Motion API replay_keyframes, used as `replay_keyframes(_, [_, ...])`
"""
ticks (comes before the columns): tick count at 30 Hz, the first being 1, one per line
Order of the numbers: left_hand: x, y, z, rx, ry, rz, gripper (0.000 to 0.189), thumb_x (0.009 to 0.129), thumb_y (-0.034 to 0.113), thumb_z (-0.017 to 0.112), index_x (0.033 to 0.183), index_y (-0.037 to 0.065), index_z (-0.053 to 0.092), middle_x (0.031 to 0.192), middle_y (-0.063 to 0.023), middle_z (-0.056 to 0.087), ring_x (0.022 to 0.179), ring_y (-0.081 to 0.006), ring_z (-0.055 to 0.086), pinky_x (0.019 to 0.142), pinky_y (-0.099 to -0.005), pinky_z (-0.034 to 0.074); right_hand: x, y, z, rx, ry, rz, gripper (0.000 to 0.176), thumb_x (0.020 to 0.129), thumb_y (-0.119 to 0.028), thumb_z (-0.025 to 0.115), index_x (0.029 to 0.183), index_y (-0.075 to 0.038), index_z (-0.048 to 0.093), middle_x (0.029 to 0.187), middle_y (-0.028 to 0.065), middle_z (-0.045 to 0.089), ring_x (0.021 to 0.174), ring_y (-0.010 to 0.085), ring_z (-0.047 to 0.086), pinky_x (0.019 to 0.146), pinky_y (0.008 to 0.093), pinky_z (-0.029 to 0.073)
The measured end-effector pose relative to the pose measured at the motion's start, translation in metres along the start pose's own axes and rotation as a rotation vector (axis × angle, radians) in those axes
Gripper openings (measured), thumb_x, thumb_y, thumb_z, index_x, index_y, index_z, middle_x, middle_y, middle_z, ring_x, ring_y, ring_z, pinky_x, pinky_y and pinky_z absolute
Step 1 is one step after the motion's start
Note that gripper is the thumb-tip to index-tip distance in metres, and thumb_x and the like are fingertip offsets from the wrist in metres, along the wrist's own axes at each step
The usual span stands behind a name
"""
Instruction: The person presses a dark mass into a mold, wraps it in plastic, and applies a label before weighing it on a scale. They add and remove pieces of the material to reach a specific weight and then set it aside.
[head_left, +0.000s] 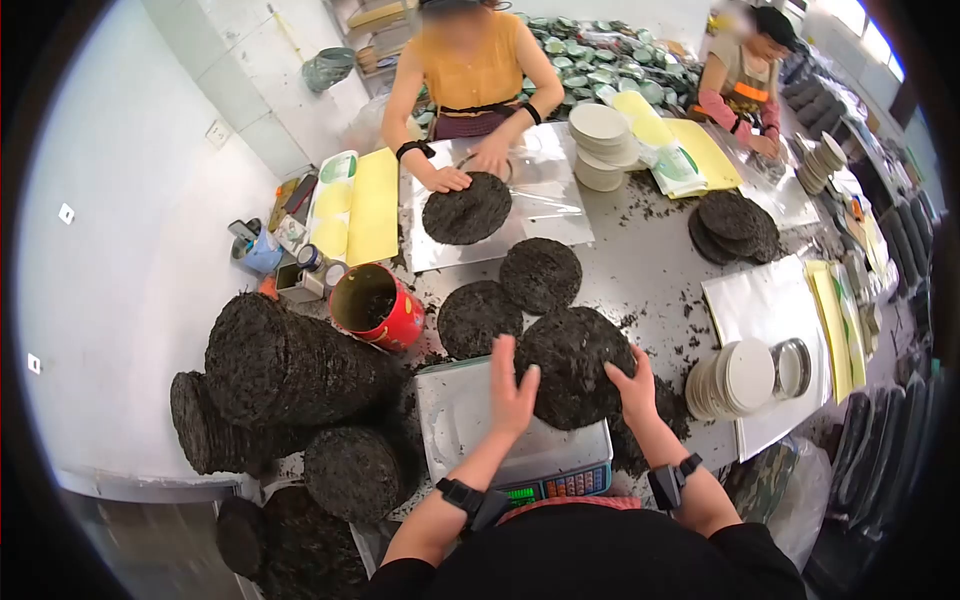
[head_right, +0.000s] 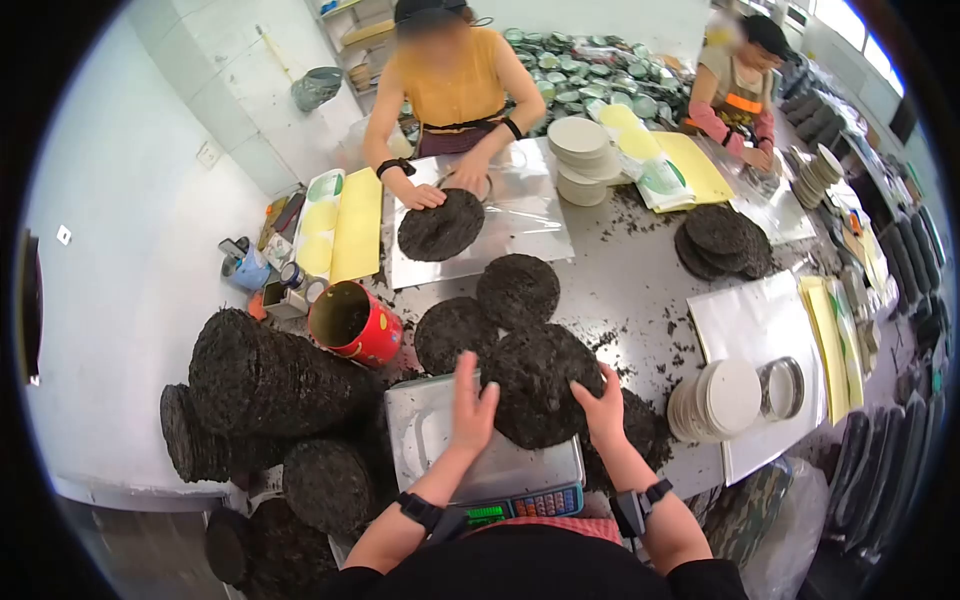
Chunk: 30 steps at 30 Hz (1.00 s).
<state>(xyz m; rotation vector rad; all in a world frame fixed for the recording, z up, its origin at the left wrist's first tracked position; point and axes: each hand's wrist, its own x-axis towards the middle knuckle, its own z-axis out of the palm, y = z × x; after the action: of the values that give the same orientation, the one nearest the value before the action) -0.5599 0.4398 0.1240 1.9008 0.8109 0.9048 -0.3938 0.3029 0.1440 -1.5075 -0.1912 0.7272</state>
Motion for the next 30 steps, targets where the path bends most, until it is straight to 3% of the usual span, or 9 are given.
replay_keyframes(9, [-0.091, 0.002, -0.251, 0.689, 0.506, -0.187, 0.049, 0.080, 0.005, 0.062, 0.127, 0.000, 0.048, 0.134, -0.0207, 0.045, 0.129, -0.0383, 0.038, 0.109, -0.0443, 0.028, 0.164, 0.016, 0.099, -0.220, -0.068, 0.070, 0.067, 0.081, -0.016, 0.073, 0.133, 0.007, 0.037, 0.126, 0.0184, 0.051, 0.115, 0.0224, 0.050, 0.096, 0.0347, 0.042])
replay_keyframes(12, [-0.185, -0.046, -0.305, 0.776, 0.841, -0.453, 0.059, 0.079, 0.010, 0.070, 0.129, -0.005, 0.042, 0.134, -0.0245, 0.042, 0.128, -0.0355, 0.039, 0.108, -0.0429, 0.030, 0.147, 0.042, 0.098, -0.367, -0.028, -0.257, 0.067, 0.079, -0.017, 0.072, 0.133, 0.005, 0.039, 0.132, 0.0205, 0.047, 0.121, 0.0300, 0.048, 0.102, 0.0379, 0.038])
replay_keyframes(14, [-0.219, -0.046, -0.321, 0.280, 0.672, -0.812, 0.077, 0.076, 0.016, 0.077, 0.134, -0.007, 0.032, 0.136, -0.0240, 0.040, 0.127, -0.0288, 0.039, 0.107, -0.0383, 0.032, 0.073, 0.021, 0.099, -0.538, -0.290, -0.476, 0.060, 0.079, -0.015, 0.070, 0.130, 0.001, 0.044, 0.132, 0.0193, 0.047, 0.122, 0.0328, 0.047, 0.103, 0.0389, 0.036])
replay_keyframes(16, [-0.235, -0.070, -0.290, 0.199, 0.733, -0.591, 0.086, 0.076, 0.020, 0.078, 0.139, -0.006, 0.025, 0.138, -0.0224, 0.038, 0.126, -0.0271, 0.040, 0.105, -0.0366, 0.033, -0.013, 0.019, 0.094, -0.672, -0.610, -0.586, 0.052, 0.079, -0.014, 0.068, 0.126, -0.003, 0.049, 0.133, 0.0175, 0.048, 0.124, 0.0342, 0.045, 0.106, 0.0420, 0.034])
replay_keyframes(19, [-0.210, -0.036, -0.282, 0.214, 0.730, -0.775, 0.090, 0.083, 0.024, 0.073, 0.146, -0.002, 0.015, 0.142, -0.0222, 0.036, 0.130, -0.0327, 0.038, 0.105, -0.0382, 0.032, -0.101, 0.031, 0.073, -1.004, -1.208, -1.020, 0.044, 0.078, -0.019, 0.067, 0.119, -0.008, 0.055, 0.132, 0.0153, 0.050, 0.127, 0.0322, 0.043, 0.110, 0.0493, 0.027])
replay_keyframes(22, [-0.223, -0.056, -0.292, 0.688, 0.738, -0.713, 0.077, 0.082, 0.022, 0.073, 0.140, -0.002, 0.028, 0.137, -0.0212, 0.039, 0.124, -0.0324, 0.044, 0.101, -0.0411, 0.036, -0.102, 0.040, 0.023, -1.081, -1.081, -0.914, 0.044, 0.076, -0.023, 0.068, 0.116, -0.009, 0.056, 0.130, 0.0150, 0.051, 0.128, 0.0306, 0.043, 0.112, 0.0515, 0.024])
replay_keyframes(24, [-0.217, -0.032, -0.288, 0.982, 0.715, -0.611, 0.067, 0.082, 0.018, 0.073, 0.134, -0.002, 0.035, 0.132, -0.0190, 0.044, 0.118, -0.0285, 0.049, 0.098, -0.0396, 0.039, -0.076, 0.047, -0.023, -1.036, -0.633, -0.721, 0.043, 0.074, -0.011, 0.066, 0.116, -0.006, 0.056, 0.126, 0.0161, 0.053, 0.120, 0.0338, 0.048, 0.106, 0.0465, 0.032])
replay_keyframes(27, [-0.192, 0.018, -0.277, 0.167, 0.885, -0.414, 0.056, 0.081, 0.011, 0.073, 0.125, -0.002, 0.041, 0.121, -0.0147, 0.051, 0.106, -0.0211, 0.053, 0.092, -0.0345, 0.042, -0.016, 0.106, -0.123, -0.889, 0.085, -0.469, 0.051, 0.077, -0.015, 0.068, 0.122, 0.002, 0.051, 0.122, 0.0213, 0.053, 0.116, 0.0382, 0.049, 0.100, 0.0440, 0.038])
replay_keyframes(30, [-0.176, 0.073, -0.260, 0.396, 0.526, -0.019, 0.026, 0.073, 0.000, 0.068, 0.096, 0.002, 0.056, 0.102, -0.0088, 0.065, 0.093, -0.0222, 0.062, 0.084, -0.0337, 0.047, -0.001, 0.150, -0.198, -1.079, 0.241, -0.148, 0.071, 0.076, -0.032, 0.073, 0.128, 0.008, 0.045, 0.128, 0.0289, 0.047, 0.120, 0.0412, 0.045, 0.104, 0.0454, 0.034])
